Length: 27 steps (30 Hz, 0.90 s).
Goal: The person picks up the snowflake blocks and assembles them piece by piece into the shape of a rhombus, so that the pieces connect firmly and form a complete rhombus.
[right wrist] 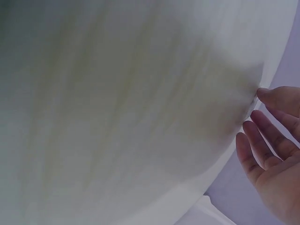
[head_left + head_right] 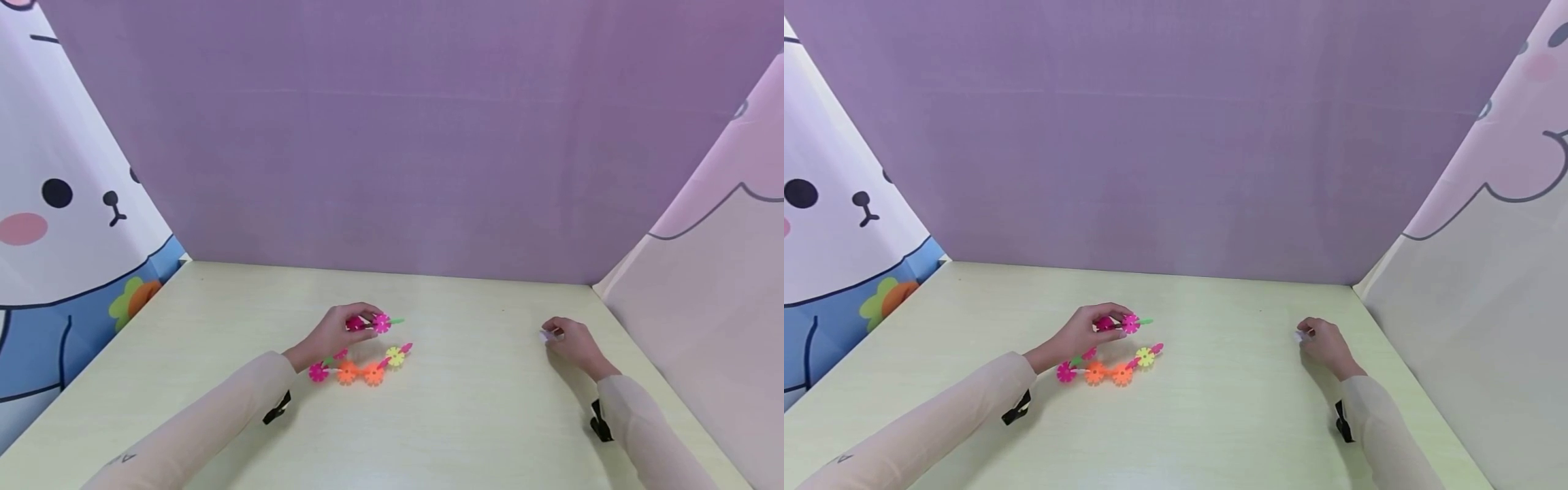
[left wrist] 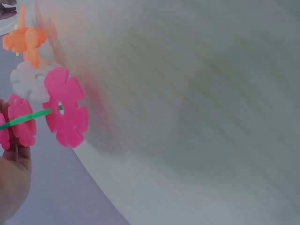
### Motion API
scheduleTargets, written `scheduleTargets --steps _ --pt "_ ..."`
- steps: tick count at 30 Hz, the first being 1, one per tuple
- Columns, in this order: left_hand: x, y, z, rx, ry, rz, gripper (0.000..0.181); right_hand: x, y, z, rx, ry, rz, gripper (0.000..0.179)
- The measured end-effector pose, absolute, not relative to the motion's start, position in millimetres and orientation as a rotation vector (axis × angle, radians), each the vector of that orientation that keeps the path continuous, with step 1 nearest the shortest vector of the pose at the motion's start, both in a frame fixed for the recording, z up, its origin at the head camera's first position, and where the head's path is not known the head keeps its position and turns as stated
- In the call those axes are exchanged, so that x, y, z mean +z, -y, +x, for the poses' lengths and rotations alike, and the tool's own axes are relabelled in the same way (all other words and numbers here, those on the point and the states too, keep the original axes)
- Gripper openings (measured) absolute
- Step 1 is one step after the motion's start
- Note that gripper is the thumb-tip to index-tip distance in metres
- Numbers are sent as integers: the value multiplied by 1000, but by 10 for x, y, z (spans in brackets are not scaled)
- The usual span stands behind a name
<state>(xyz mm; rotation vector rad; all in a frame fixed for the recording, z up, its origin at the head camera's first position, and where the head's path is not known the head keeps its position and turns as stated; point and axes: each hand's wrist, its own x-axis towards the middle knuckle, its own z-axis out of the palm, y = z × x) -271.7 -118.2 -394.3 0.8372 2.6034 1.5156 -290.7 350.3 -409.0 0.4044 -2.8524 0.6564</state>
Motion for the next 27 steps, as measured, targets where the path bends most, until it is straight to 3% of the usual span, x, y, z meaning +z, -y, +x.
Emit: scheduleTargets --steps 13,27 --pt "-3963 1198 -2728 1515 -2602 838 33 -4029 -3460 -2964 644 2889 393 26" --pt "-3965 1211 -2731 1499 -2620 843 33 -3931 -3454 -2966 572 2848 461 18"
